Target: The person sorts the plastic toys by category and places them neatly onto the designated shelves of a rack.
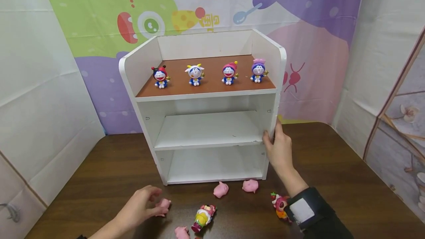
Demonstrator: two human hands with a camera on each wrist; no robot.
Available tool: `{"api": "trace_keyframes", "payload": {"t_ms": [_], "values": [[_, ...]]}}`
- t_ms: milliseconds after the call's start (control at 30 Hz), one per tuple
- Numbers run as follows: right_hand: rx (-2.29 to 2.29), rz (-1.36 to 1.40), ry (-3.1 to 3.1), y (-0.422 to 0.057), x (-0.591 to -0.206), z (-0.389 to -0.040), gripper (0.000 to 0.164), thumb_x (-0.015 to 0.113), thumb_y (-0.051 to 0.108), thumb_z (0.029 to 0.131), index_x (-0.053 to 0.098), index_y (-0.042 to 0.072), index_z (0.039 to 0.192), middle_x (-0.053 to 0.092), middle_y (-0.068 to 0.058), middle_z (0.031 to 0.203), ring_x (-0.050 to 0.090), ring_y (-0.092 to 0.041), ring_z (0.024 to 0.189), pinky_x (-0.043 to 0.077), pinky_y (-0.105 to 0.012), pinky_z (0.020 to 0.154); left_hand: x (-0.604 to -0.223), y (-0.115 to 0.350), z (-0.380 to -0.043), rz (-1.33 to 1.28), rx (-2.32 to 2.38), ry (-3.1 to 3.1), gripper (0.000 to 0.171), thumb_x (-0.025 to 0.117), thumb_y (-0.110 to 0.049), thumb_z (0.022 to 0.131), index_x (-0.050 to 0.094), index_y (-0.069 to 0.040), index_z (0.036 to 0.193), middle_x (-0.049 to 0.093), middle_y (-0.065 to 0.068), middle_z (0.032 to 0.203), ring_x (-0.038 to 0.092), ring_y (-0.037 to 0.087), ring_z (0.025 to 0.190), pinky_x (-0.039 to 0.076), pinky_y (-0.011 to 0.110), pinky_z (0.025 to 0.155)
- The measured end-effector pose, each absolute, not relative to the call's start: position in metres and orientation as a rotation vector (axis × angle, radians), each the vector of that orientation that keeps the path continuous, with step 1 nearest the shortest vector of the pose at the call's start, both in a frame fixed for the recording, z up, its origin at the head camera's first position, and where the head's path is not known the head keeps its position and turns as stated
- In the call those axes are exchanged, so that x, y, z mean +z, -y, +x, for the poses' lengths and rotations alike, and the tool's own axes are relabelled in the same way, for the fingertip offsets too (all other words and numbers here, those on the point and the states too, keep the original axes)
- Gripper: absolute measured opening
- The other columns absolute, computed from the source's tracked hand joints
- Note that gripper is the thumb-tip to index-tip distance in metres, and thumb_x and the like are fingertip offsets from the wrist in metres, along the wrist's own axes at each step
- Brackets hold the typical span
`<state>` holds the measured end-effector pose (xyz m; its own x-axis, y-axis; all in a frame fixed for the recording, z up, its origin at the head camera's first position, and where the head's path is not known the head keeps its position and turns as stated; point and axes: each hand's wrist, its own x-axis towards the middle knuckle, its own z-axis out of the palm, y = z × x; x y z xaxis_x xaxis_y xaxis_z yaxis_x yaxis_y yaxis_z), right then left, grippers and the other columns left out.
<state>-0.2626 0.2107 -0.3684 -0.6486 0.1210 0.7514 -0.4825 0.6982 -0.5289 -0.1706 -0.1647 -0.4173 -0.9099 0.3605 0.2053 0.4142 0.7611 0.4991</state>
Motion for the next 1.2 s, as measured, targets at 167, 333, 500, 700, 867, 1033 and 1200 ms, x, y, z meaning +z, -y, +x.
{"api": "trace_keyframes", "payload": {"t_ms": [167,333,500,700,867,1033,1200], "values": [[0.943,0.275,2.083,-0.21,-0.369,-0.263,0.036,0.057,0.0,0.081,0.044,-0.008,0.113,0.058,-0.031,0.092,0.059,-0.041,0.072,0.047,-0.051,0.054,-0.422,0.152,-0.164,-0.73,-0.457,2.771,0.039,0.082,-0.015,0.056,0.06,0.0,0.084,0.053,0.004,0.08,0.053,0.018,0.071,0.046,0.031,0.056],[0.947,0.274,2.086,-0.209,-0.371,-0.264,0.036,0.057,0.0,0.081,0.044,-0.008,0.113,0.058,-0.031,0.091,0.059,-0.04,0.072,0.047,-0.051,0.054,-0.428,0.15,-0.164,-0.703,-0.424,2.755,0.029,0.079,-0.004,0.056,0.054,-0.006,0.07,0.045,-0.002,0.068,0.046,0.012,0.061,0.041,0.028,0.049],[0.951,0.272,2.091,-0.208,-0.371,-0.264,0.037,0.058,0.0,0.081,0.043,-0.008,0.113,0.058,-0.031,0.094,0.059,-0.041,0.074,0.047,-0.051,0.056,-0.429,0.154,-0.169,-0.713,-0.619,2.759,0.018,0.073,0.002,0.063,0.057,-0.005,0.066,0.048,-0.002,0.063,0.044,0.007,0.056,0.04,0.023,0.047],[0.955,0.28,2.09,-0.208,-0.37,-0.264,0.038,0.058,-0.001,0.08,0.043,-0.007,0.114,0.058,-0.031,0.096,0.058,-0.043,0.077,0.047,-0.051,0.057,-0.423,0.165,-0.179,-0.651,-1.111,2.875,0.01,0.07,0.002,0.068,0.063,0.002,0.076,0.059,0.003,0.065,0.053,0.009,0.058,0.043,0.021,0.05],[0.956,0.273,2.093,-0.209,-0.371,-0.264,0.038,0.058,-0.001,0.08,0.043,-0.007,0.115,0.057,-0.031,0.097,0.058,-0.043,0.078,0.046,-0.052,0.058,-0.424,0.175,-0.183,-0.479,-1.422,2.913,0.017,0.071,-0.004,0.069,0.064,0.006,0.08,0.061,0.006,0.07,0.055,0.013,0.062,0.046,0.024,0.053],[0.946,0.272,2.084,-0.209,-0.37,-0.263,0.037,0.058,-0.001,0.08,0.043,-0.007,0.114,0.058,-0.031,0.095,0.059,-0.042,0.075,0.047,-0.052,0.056,-0.427,0.178,-0.184,-0.353,-1.74,2.85,0.019,0.067,0.001,0.073,0.061,0.014,0.084,0.061,0.009,0.07,0.057,0.013,0.06,0.05,0.03,0.053],[0.942,0.272,2.084,-0.21,-0.369,-0.263,0.038,0.058,-0.001,0.08,0.043,-0.007,0.114,0.058,-0.031,0.095,0.059,-0.042,0.075,0.047,-0.052,0.056,-0.429,0.178,-0.182,-0.299,-1.741,2.824,0.015,0.065,0.004,0.073,0.06,0.015,0.082,0.061,0.009,0.069,0.058,0.016,0.059,0.05,0.03,0.053]]}}
